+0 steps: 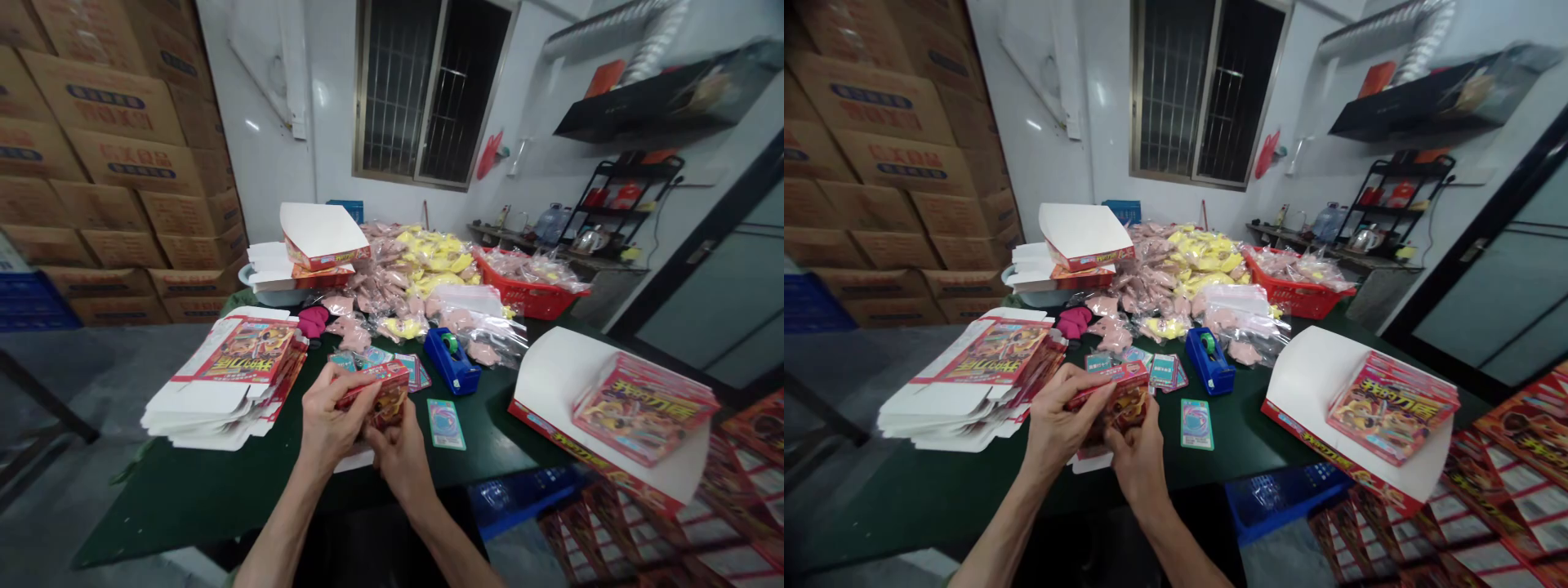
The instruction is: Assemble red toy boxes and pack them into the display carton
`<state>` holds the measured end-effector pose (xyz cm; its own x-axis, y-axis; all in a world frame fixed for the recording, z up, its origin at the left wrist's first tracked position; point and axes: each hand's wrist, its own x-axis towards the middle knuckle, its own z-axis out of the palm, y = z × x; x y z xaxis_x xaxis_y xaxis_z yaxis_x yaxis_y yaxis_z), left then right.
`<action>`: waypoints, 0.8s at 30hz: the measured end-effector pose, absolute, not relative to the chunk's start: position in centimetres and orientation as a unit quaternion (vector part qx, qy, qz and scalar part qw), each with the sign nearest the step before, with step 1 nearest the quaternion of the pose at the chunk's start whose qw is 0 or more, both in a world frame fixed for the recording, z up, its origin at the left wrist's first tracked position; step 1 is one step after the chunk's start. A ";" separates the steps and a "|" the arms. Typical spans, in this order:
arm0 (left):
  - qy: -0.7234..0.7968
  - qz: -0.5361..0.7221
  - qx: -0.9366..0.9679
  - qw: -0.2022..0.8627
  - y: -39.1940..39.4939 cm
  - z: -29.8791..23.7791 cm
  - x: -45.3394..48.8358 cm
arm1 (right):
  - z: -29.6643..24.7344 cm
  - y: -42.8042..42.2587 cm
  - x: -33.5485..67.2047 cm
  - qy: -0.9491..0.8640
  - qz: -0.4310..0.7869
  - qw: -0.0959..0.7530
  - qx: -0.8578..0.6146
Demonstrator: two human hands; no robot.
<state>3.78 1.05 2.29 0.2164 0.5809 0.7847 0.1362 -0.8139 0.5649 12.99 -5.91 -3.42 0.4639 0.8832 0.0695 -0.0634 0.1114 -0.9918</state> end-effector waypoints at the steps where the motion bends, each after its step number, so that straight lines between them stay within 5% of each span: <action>1: 0.238 0.569 0.763 0.193 1.2 2.2 3.4 | -4.3 -6.4 13.2 -0.380 0.357 0.634 -0.571; 5: 0.272 0.551 0.750 0.244 1.6 1.3 0.4 | -5.7 -8.7 14.0 -0.395 0.259 0.615 -0.631; 14: 0.309 0.668 0.374 0.564 -1.9 -0.5 -0.7 | -0.8 -9.1 13.6 -0.370 0.148 0.680 -0.616; 21: 0.295 0.660 0.309 0.618 -2.9 -0.5 0.0 | -0.7 -8.5 14.9 -0.294 0.051 0.677 -0.673; 24: 0.289 0.651 0.329 0.620 -2.8 -0.8 0.2 | -0.4 -8.7 15.4 -0.321 0.123 0.696 -0.631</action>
<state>0.17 -2.82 -0.85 -0.0161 0.9974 0.0695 -0.6172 -0.0646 0.7842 15.36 -8.67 -0.35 0.7635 0.5762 0.2917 0.2343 0.1738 -0.9565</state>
